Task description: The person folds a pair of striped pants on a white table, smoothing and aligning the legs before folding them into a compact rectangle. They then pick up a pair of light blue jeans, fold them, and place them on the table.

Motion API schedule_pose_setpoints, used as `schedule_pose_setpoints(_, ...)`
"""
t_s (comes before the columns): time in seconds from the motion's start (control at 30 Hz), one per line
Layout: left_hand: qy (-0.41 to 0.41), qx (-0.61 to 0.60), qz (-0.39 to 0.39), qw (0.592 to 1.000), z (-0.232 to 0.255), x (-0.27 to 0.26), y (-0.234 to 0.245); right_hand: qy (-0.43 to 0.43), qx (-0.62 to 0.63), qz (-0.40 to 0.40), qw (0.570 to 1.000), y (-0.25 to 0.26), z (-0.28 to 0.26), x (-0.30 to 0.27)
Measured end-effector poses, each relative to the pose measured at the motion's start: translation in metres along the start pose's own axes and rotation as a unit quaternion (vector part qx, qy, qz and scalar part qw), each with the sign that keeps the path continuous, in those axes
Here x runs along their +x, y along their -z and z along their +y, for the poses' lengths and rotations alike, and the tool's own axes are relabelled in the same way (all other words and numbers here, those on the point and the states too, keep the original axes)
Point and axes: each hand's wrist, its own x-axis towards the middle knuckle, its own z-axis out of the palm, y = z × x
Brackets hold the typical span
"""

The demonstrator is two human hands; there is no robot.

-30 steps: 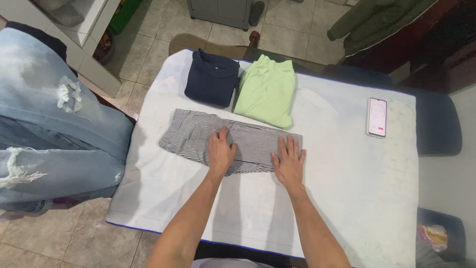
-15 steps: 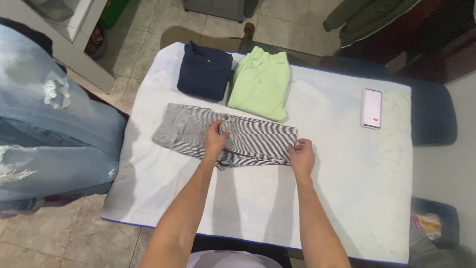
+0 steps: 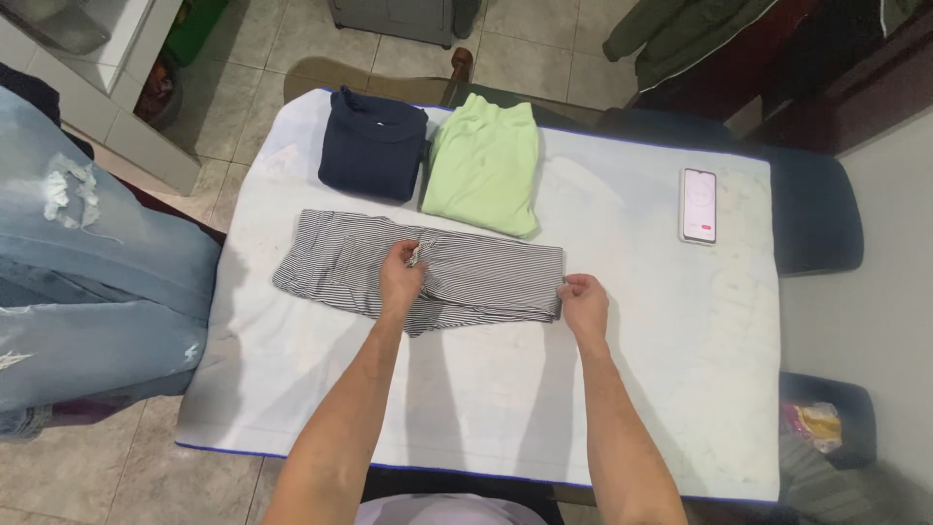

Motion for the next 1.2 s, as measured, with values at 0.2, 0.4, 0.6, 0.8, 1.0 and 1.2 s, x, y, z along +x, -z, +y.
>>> schedule_pose_setpoints(0.2,0.048,0.085,0.009,0.995,0.006,0.001,-0.001,0.017,-0.015,-0.019,1.000,0.001,-0.012,-0.008)
schedule_pose_setpoints(0.4,0.070,0.111,-0.023,0.991,0.015,0.002,0.006,0.124,0.045,-0.026,0.991,-0.007,0.007,-0.022)
schedule_pose_setpoints(0.6,0.076,0.014,-0.021,0.997,-0.013,0.024,0.002,0.239,-0.127,-0.013,0.963,-0.005,-0.008,-0.064)
schedule_pose_setpoints(0.8,0.034,0.035,-0.079,0.996,0.012,0.008,-0.001,0.266,-0.156,0.127,0.943,-0.034,0.021,-0.052)
schedule_pose_setpoints(1.0,0.091,-0.074,-0.115,0.986,0.035,0.014,-0.011,0.510,-0.095,-0.095,0.850,-0.092,-0.008,-0.095)
schedule_pose_setpoints(1.2,0.040,-0.144,-0.087,0.985,0.059,0.016,-0.016,0.504,-0.226,-0.072,0.831,-0.118,-0.044,-0.095)
